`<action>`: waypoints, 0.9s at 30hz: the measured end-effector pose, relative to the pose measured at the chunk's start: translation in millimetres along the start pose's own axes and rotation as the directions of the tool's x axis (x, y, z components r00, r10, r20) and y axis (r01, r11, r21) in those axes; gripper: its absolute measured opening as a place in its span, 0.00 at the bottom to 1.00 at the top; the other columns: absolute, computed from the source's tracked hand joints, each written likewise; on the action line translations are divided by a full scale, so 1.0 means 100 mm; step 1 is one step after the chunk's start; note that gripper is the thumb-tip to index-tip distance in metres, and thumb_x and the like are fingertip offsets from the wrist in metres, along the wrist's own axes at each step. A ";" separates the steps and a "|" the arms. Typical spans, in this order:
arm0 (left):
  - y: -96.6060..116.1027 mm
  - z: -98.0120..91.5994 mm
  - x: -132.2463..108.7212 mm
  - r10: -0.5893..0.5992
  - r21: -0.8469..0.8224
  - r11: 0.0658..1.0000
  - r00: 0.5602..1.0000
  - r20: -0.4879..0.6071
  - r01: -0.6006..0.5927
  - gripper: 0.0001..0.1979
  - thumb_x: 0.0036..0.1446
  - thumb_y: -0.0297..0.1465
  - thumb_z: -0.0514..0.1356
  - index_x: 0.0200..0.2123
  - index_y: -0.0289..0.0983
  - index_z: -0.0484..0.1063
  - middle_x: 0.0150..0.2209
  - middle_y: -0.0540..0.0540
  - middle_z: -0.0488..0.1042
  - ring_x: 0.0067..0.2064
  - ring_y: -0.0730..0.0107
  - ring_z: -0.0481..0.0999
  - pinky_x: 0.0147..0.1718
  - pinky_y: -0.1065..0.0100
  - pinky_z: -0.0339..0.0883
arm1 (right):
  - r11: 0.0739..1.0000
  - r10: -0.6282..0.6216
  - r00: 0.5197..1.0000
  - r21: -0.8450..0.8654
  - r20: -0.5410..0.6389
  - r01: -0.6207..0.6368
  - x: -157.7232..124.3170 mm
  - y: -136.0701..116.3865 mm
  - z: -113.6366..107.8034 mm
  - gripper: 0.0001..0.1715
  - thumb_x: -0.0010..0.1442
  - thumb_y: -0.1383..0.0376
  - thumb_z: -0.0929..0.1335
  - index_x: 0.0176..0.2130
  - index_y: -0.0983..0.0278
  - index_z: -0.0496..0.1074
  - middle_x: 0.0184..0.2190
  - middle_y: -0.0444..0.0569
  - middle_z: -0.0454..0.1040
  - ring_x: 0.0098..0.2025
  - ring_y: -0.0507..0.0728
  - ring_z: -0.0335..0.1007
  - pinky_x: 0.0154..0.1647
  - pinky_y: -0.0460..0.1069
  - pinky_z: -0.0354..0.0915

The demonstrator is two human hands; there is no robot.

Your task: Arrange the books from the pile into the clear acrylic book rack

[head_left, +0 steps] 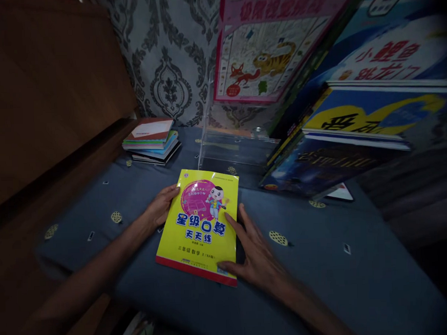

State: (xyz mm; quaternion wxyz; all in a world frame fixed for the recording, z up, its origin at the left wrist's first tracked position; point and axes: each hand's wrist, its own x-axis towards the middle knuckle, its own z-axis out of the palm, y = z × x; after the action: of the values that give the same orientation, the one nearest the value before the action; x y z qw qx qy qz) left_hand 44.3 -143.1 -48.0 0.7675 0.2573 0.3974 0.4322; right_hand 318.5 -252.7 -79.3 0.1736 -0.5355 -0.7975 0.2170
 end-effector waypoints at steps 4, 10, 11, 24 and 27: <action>-0.02 0.00 -0.01 0.035 0.016 0.999 0.999 0.019 -0.036 0.09 0.58 0.27 0.65 0.41 0.30 0.75 0.34 0.40 0.82 0.29 0.63 0.82 0.30 0.65 0.78 | 0.996 -0.030 0.999 0.088 -0.022 0.032 0.01 0.03 -0.09 0.53 0.54 0.50 0.74 0.70 0.50 0.50 0.74 0.53 0.40 0.70 0.74 0.48 0.63 0.69 0.60; -0.04 -0.06 0.01 0.058 -0.035 0.998 0.994 0.088 -0.055 0.09 0.57 0.28 0.66 0.41 0.31 0.75 0.35 0.41 0.82 0.31 0.63 0.83 0.33 0.64 0.79 | 0.873 0.026 0.999 0.487 -0.027 -0.010 0.01 -0.05 -0.13 0.36 0.61 0.57 0.70 0.65 0.50 0.62 0.54 0.54 0.72 0.44 0.61 0.75 0.40 0.58 0.77; -0.05 -0.06 0.01 0.061 -0.045 0.997 0.994 0.093 -0.057 0.09 0.57 0.28 0.67 0.41 0.32 0.75 0.35 0.42 0.82 0.32 0.63 0.83 0.34 0.65 0.78 | 0.810 0.053 0.999 0.585 0.001 -0.043 0.01 -0.08 -0.12 0.35 0.62 0.56 0.70 0.65 0.51 0.61 0.52 0.54 0.73 0.41 0.60 0.76 0.38 0.57 0.77; -0.14 0.01 -0.03 -0.048 -0.078 0.995 0.993 0.111 0.057 0.16 0.62 0.39 0.63 0.46 0.32 0.74 0.38 0.38 0.82 0.35 0.58 0.83 0.37 0.57 0.79 | 0.071 -0.013 0.951 0.949 0.309 -0.308 -0.01 -0.26 -0.24 0.43 0.58 0.58 0.74 0.67 0.47 0.57 0.53 0.51 0.74 0.33 0.51 0.75 0.20 0.40 0.70; -0.14 0.02 -0.04 -0.042 -0.083 0.995 0.994 0.098 0.051 0.16 0.62 0.38 0.63 0.46 0.32 0.74 0.39 0.38 0.82 0.36 0.59 0.83 0.38 0.59 0.79 | 0.039 -0.017 0.949 0.948 0.315 -0.315 -0.01 -0.26 -0.24 0.41 0.58 0.60 0.74 0.66 0.47 0.59 0.54 0.51 0.74 0.33 0.50 0.76 0.21 0.40 0.71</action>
State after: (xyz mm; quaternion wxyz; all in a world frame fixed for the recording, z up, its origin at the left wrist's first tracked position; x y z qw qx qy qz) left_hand 51.8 -153.7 -55.8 0.8059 0.2352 0.3471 0.4180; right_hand 310.4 -258.2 -45.4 0.3711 -0.3188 -0.3829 0.7836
